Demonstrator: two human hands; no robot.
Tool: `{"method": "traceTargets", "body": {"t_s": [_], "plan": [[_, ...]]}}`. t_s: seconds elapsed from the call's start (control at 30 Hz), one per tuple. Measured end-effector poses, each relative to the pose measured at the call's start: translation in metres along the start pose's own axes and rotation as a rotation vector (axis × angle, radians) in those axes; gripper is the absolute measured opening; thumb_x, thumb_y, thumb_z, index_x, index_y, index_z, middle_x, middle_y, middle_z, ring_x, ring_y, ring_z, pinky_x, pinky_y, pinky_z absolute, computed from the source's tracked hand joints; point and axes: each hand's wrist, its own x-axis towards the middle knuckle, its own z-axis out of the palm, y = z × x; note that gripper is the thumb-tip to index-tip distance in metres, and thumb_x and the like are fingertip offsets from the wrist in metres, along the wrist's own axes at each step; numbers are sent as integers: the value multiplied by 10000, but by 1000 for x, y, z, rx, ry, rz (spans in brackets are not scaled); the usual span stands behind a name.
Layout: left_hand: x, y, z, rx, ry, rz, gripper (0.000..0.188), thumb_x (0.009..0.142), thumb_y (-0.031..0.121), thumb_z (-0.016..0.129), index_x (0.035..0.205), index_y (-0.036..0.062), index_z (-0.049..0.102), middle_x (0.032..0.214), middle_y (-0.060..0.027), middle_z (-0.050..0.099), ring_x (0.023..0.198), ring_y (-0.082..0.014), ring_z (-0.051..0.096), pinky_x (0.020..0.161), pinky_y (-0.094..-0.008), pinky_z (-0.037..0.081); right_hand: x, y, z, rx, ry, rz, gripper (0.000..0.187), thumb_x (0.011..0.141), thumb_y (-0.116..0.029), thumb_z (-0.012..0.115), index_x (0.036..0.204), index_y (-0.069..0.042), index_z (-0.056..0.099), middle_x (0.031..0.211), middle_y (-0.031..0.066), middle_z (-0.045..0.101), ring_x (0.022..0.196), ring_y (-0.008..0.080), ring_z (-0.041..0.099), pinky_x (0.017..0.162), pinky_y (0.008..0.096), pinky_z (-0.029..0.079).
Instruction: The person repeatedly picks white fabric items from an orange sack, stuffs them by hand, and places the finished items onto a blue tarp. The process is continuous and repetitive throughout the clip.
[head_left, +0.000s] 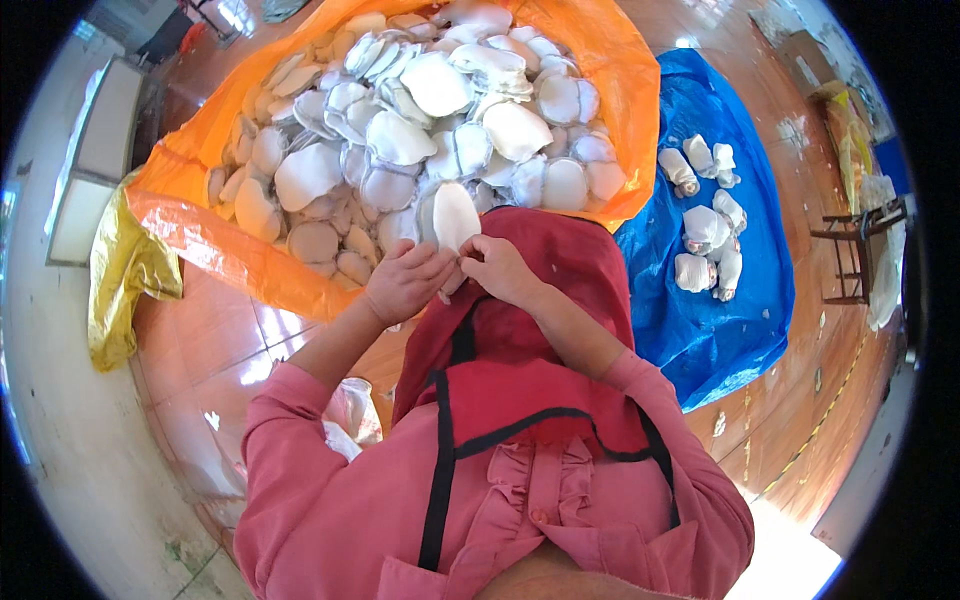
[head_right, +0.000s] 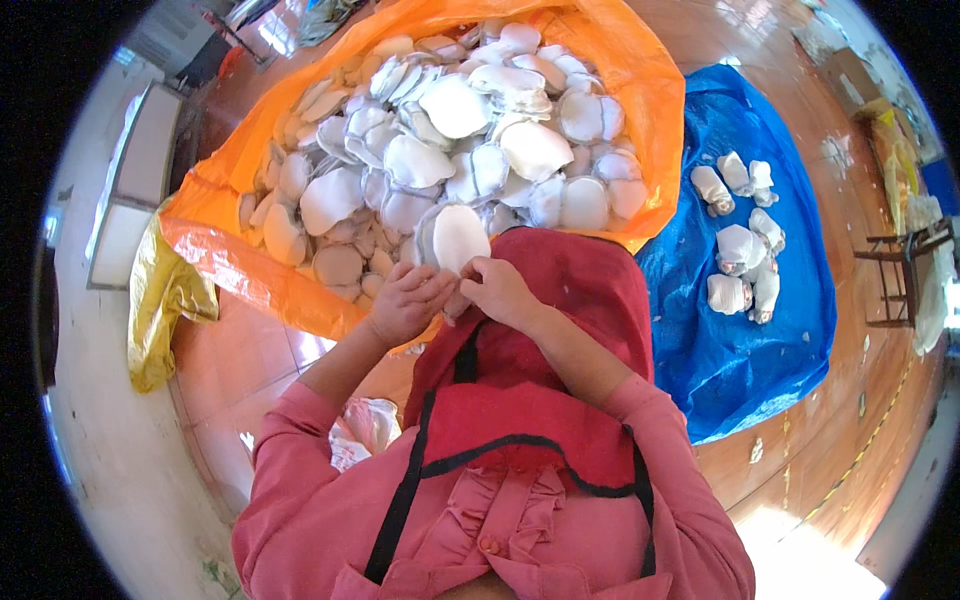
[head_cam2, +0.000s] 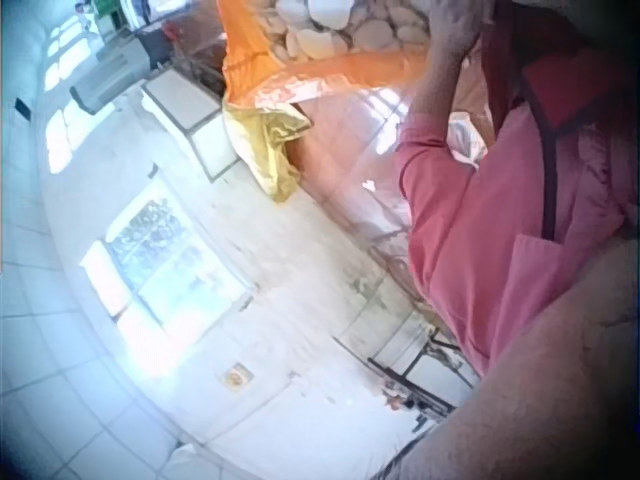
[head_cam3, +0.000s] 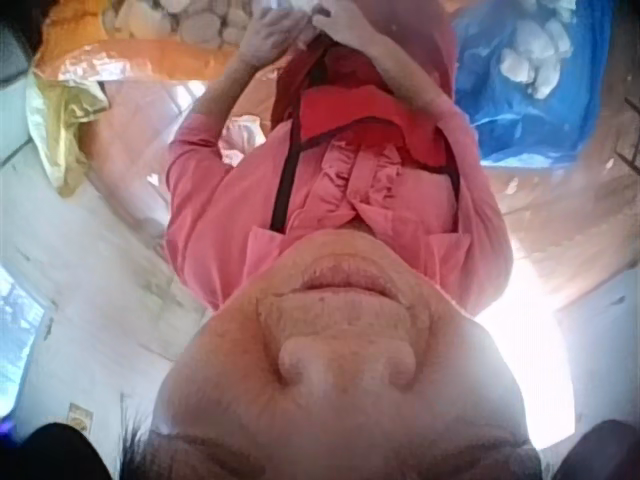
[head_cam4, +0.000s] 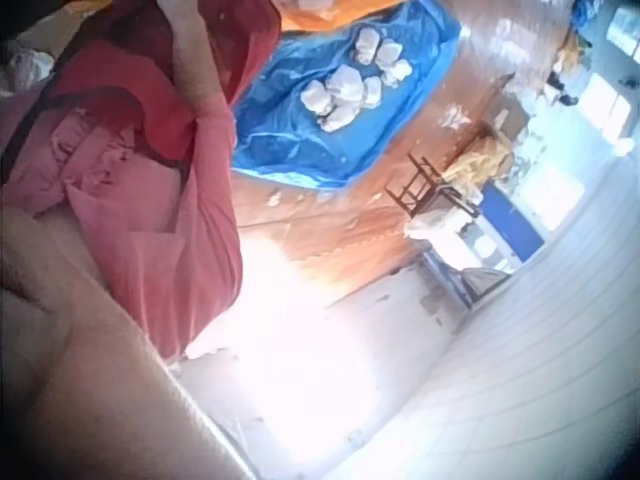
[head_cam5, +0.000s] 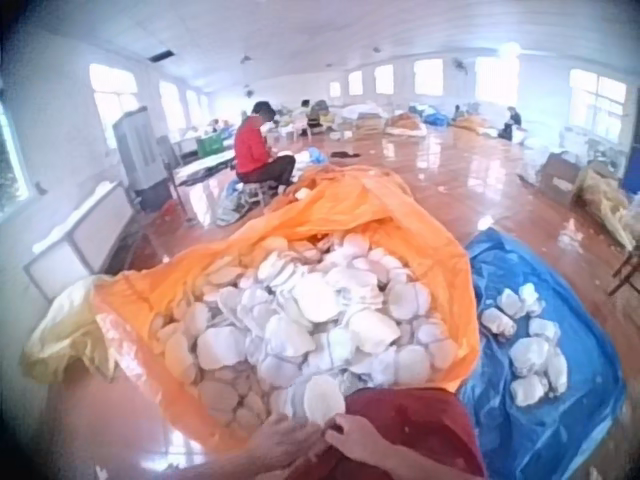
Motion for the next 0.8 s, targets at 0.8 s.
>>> {"method": "traceTargets", "body": {"t_s": [0.8], "plan": [[36,8,-21,-731,232,-734,364,720,287,814,952,45,672,935,-117,614,925,-312,552,850,-396,432,-17,-14,-16,716,269,-151,349,1043,-309,426,1343,-133,447,1114,-5,557,903,80,530,747,221,454]]}}
